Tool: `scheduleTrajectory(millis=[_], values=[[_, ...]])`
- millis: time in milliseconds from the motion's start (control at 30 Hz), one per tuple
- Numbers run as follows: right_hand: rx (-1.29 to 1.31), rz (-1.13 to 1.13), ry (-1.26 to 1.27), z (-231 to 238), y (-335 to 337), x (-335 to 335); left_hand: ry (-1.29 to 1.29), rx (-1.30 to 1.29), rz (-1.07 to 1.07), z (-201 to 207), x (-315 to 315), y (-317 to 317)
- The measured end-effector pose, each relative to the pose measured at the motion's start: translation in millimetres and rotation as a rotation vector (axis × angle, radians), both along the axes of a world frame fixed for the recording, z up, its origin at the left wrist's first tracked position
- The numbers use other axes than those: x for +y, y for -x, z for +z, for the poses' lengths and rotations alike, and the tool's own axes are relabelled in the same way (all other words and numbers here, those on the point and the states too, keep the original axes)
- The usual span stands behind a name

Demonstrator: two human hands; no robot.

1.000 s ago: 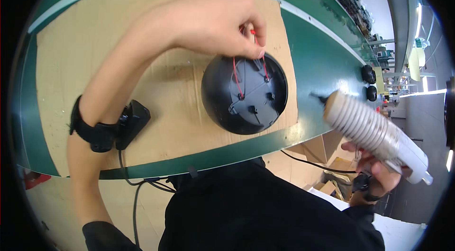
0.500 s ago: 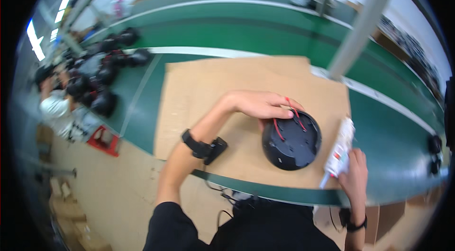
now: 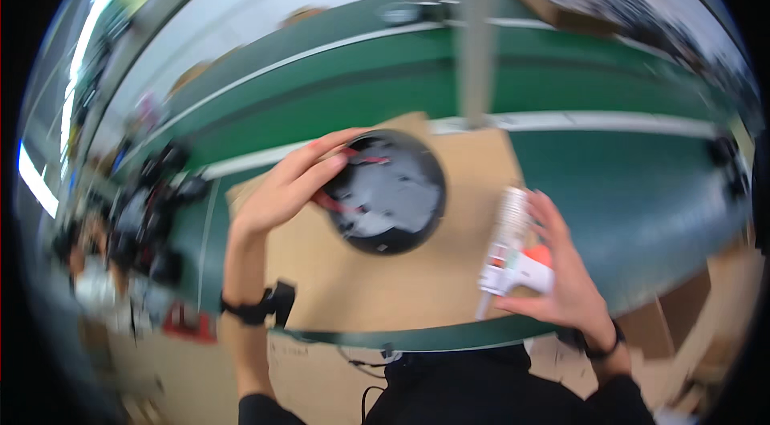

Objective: Applying hot glue to wires inside a black plastic spherical component.

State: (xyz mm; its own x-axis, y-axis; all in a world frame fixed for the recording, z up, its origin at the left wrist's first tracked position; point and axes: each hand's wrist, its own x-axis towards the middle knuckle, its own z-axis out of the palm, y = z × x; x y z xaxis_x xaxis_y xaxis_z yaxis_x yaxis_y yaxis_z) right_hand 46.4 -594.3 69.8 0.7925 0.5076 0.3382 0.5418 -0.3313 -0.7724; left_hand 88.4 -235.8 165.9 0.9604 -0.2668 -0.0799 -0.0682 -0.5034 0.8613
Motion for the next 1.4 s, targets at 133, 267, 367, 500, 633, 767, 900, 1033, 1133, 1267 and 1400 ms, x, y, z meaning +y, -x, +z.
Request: scheduleTrajectory(millis=[133, 267, 367, 500, 633, 767, 900, 1033, 1133, 1267, 1400], values=[[-0.137, -0.082, -0.084, 2, -7, -6, -0.049, -0.025, -0.196, -9, -91, -19], [-0.223, -0.229, -0.203, 3, 17, -18, -0.034, -0.132, -0.318, -26, -156, -12], [-0.204, -0.341, -0.248, -14, 33, -39, 0.176, 0.217, -0.263, -16, -186, -2], [-0.185, -0.664, -0.128, -42, 48, -107, 0.227, 0.102, -0.370, -28, -169, -9], [-0.132, -0.899, -0.081, -77, 80, -172, 0.044, 0.110, -0.299, -13, -102, -9], [-0.179, -1.069, -0.051, -90, 66, -220, 0.051, 0.106, -0.078, -38, -47, -4], [-0.249, -1.594, 0.090, -94, 17, -327, 0.048, 0.085, -0.006, -43, -55, 4], [0.039, -1.809, 0.252, -94, 17, -370, 0.074, 0.022, 0.044, -46, -54, 13], [0.008, -1.533, 0.641, -127, 24, -334, 0.068, 0.012, 0.124, -53, -23, 20], [-0.069, -1.451, 0.668, -122, 22, -290, 0.118, 0.180, 0.142, -83, 70, 8], [-0.153, -1.140, 0.582, -114, 16, -220, 0.203, 0.270, -0.151, -172, 295, -2]])
